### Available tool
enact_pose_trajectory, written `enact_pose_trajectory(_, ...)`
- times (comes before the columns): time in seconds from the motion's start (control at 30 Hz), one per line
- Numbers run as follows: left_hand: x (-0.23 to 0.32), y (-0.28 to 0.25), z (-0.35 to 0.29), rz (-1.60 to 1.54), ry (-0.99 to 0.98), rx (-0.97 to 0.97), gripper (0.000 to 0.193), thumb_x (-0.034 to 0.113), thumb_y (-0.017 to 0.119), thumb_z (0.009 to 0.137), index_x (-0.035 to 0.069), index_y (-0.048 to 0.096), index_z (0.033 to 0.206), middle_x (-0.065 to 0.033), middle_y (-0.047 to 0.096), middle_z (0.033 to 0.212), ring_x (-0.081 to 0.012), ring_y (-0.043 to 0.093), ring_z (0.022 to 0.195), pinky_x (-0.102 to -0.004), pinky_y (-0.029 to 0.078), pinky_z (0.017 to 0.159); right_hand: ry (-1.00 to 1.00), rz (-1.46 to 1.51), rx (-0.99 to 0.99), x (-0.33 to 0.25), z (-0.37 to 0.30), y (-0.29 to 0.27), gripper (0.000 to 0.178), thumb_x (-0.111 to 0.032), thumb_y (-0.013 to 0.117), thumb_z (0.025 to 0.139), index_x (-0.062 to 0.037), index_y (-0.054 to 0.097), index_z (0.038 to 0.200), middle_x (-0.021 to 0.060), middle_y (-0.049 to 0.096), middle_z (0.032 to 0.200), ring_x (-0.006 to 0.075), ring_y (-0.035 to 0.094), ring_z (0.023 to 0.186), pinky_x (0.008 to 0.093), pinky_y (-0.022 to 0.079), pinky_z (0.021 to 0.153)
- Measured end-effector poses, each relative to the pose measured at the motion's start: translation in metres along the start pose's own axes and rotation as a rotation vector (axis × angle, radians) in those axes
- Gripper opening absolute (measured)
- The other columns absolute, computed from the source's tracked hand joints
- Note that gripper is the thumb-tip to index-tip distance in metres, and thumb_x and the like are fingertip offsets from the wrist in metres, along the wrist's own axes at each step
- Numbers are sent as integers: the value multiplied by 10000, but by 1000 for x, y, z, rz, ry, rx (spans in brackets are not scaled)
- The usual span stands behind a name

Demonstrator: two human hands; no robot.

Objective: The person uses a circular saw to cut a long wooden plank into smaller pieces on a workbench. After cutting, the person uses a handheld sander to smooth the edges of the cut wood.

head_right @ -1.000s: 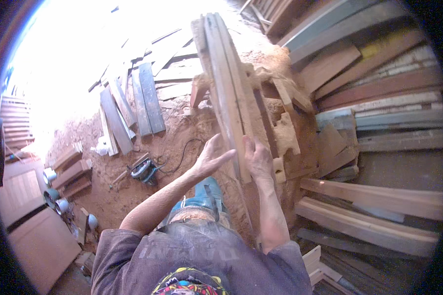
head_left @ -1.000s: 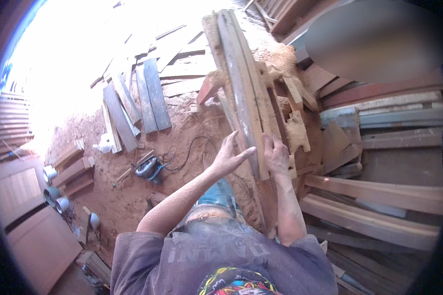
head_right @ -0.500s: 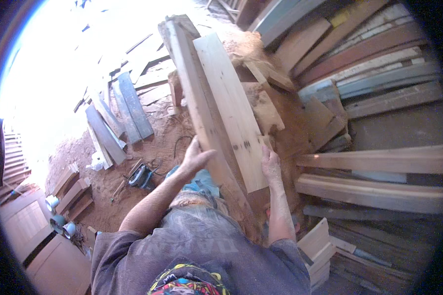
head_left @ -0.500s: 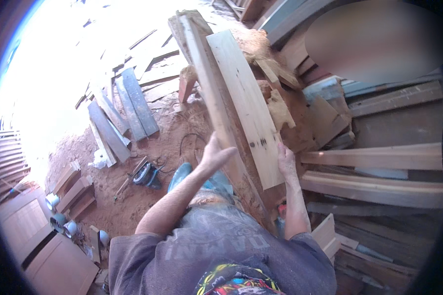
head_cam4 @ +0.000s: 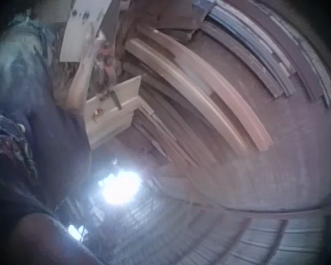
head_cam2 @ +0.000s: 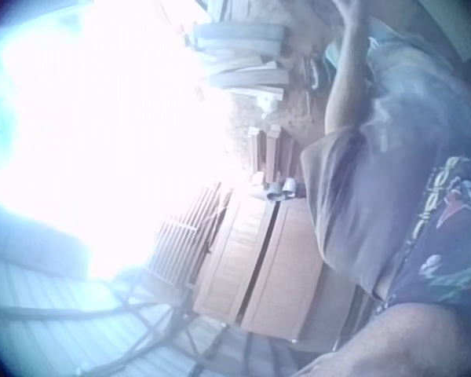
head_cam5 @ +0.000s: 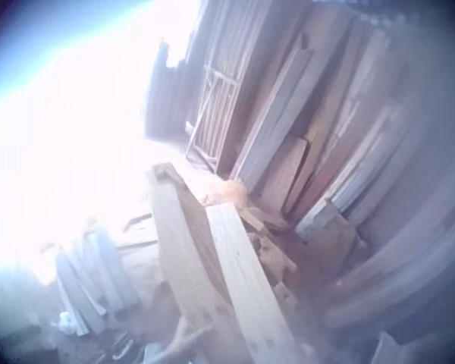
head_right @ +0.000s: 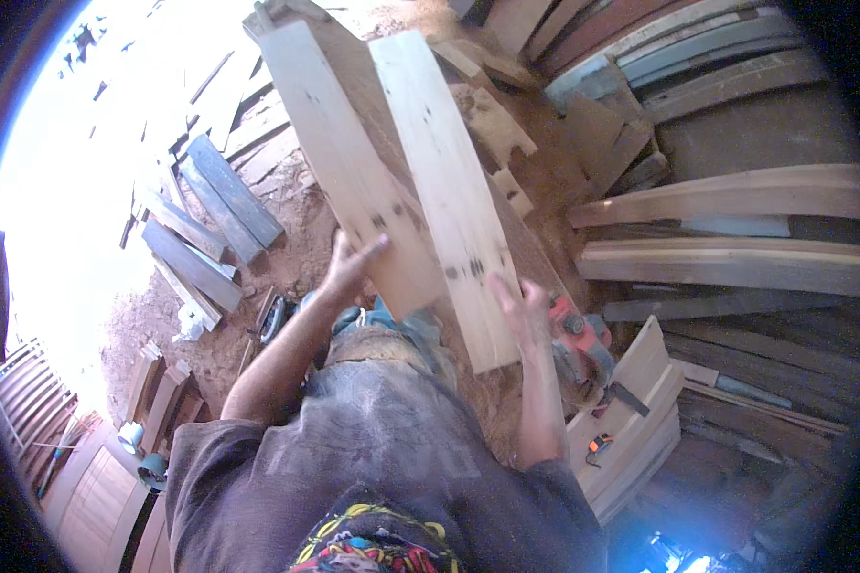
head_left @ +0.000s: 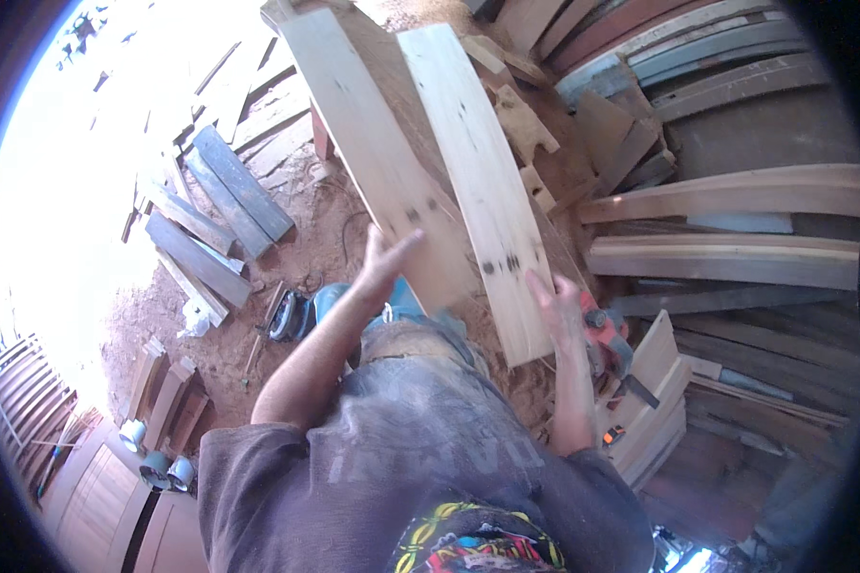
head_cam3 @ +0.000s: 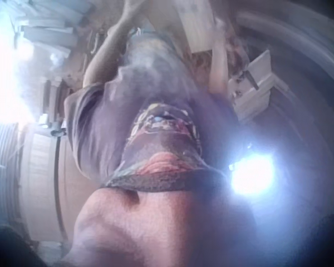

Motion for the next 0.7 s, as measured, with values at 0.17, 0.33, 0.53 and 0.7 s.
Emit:
enact_pose_trajectory(0.17, -77, 22, -16, -33, -194, 59, 675, 153, 778, 994, -10, 344, 1484, -200, 575, 1400, -283, 643, 1259, -455, 580, 1067, 62, 81, 15, 20, -25, -17, 410, -353, 804, 973, 47, 790, 1067, 99, 808, 971, 143, 725, 867, 317, 550, 769)
enact_pose_trajectory(0.33, -86, 34, 31, 79, -88, -123, 593, 223, 726, 1039, -33, 430, 1485, -188, 651, 1359, -264, 680, 1227, -435, 601, 1026, 33, 59, -8, 17, -19, -30, 372, -301, 803, 973, 44, 778, 1111, 96, 808, 1000, 150, 725, 883, 334, 557, 796)
enact_pose_trajectory(0.53, -34, 29, 47, 796, -457, -157, 590, 493, 659, 1052, -24, 635, 1336, -162, 753, 1181, -235, 765, 1028, -379, 648, 738, -63, 11, -179, -4, 27, -24, 411, -318, 783, 982, 27, 751, 1202, 109, 793, 1108, 164, 720, 1006, 339, 551, 893)
enact_pose_trajectory(0.7, -65, -5, 1, 745, -346, 3, 583, 483, 720, 992, -21, 699, 1284, -186, 777, 1118, -240, 765, 1008, -373, 618, 811, -370, -511, -50, -15, 66, -10, 733, -387, 810, 945, -44, 540, 1534, 213, 617, 1459, 327, 598, 1361, 434, 482, 1130)
Point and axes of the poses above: each hand's wrist, its own z-axis towards the middle knuckle, its own y-axis out of the palm, x = y × z, the point moved 3 cm from there along z, towards the middle knuckle
